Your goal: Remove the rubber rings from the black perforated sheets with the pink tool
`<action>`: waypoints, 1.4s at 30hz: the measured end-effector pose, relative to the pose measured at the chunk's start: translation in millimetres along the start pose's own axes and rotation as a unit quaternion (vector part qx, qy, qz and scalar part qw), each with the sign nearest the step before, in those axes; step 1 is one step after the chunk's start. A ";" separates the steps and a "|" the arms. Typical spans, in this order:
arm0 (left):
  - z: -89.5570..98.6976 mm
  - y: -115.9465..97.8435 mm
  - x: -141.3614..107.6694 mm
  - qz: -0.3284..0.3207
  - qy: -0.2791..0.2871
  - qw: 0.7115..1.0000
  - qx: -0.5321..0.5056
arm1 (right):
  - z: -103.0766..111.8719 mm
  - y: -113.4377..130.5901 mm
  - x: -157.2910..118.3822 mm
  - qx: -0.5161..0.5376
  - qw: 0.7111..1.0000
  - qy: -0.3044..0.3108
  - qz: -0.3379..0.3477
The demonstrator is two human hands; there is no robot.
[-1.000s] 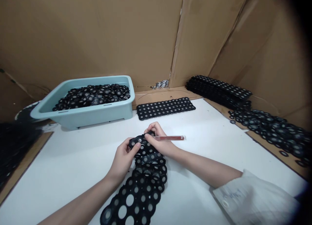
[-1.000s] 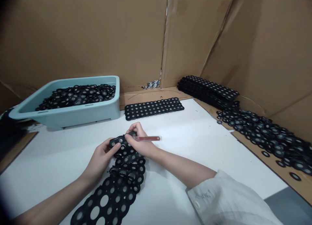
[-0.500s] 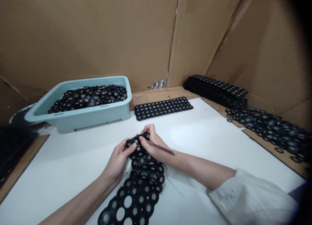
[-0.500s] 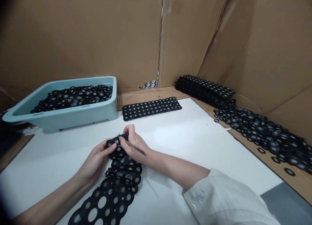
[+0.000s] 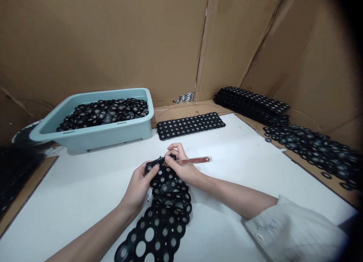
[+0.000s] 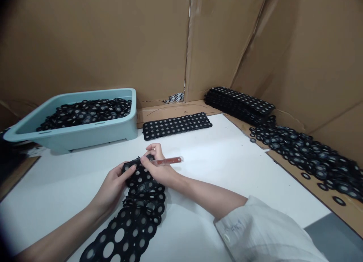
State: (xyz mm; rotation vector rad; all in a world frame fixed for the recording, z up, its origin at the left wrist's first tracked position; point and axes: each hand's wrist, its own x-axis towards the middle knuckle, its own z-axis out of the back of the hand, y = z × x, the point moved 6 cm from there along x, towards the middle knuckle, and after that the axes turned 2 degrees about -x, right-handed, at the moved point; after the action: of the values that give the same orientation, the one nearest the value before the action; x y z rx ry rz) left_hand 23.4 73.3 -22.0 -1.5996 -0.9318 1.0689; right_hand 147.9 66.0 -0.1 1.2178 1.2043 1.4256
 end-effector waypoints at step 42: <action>8.3 -12.7 -2.6 -0.064 -0.073 0.982 0.160 | 9.8 -11.8 6.4 -0.011 1.000 0.008 -0.001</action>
State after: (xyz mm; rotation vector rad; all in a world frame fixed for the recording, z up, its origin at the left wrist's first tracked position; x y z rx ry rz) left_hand 13.6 76.5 -10.5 -1.1958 -0.8945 1.1898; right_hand 157.1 75.3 -10.4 1.1927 1.1970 1.4459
